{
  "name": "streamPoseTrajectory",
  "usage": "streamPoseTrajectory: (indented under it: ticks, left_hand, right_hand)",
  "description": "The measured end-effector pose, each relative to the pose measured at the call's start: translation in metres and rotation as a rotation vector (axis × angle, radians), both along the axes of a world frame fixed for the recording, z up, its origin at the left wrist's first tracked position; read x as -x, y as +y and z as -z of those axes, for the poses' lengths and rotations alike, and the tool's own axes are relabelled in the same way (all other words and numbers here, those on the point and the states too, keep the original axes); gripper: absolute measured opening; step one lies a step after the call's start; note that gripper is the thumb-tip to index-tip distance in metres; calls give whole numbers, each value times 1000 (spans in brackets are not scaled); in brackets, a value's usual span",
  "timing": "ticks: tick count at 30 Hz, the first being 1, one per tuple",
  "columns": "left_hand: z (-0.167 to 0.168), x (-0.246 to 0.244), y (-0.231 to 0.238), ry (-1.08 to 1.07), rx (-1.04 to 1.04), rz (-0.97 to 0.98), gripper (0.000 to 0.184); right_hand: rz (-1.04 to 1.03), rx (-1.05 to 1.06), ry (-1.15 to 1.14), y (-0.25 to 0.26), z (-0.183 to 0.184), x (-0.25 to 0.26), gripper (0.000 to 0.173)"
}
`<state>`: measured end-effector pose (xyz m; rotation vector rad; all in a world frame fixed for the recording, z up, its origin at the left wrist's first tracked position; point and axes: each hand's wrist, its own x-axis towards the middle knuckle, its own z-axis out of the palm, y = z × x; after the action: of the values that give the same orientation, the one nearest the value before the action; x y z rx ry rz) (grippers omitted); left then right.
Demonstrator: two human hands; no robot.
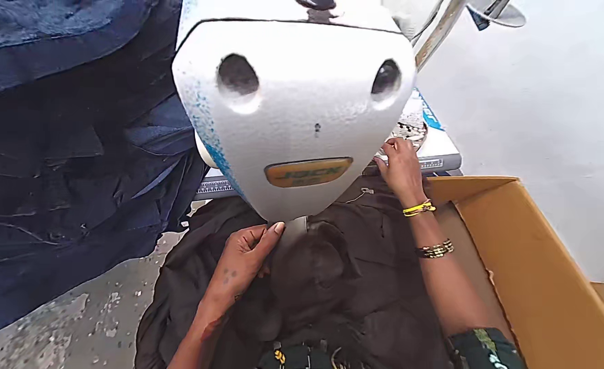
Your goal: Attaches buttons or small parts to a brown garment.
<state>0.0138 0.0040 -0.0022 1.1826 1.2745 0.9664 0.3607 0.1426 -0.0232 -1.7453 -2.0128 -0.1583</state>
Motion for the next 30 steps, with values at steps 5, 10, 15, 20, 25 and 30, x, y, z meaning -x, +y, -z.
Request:
streamPoseTrajectory:
  ticks: [5, 10, 15, 20, 25, 30]
  left_hand:
    - [4, -2, -1, -7, -11, -20, 37]
    - [4, -3, 1, 1, -7, -28, 39]
    - [5, -4, 0, 1, -15, -42, 39]
    - [9, -5, -2, 30, -43, -86, 39]
    - [25, 11, -20, 294, -691, 73, 44]
    - [45, 46, -49, -153, -275, 100, 27]
  right_hand:
    - [5, 5, -74, 5, 2, -5, 23]
    - [29, -7, -64, 3, -4, -16, 38]
    - [47, 13, -112, 13, 0, -20, 40]
    - [6, -41, -109, 3, 3, -23, 18]
    - [-114, -152, 244, -25, -19, 6, 14]
    - [-580, -288, 282, -80, -33, 113, 13]
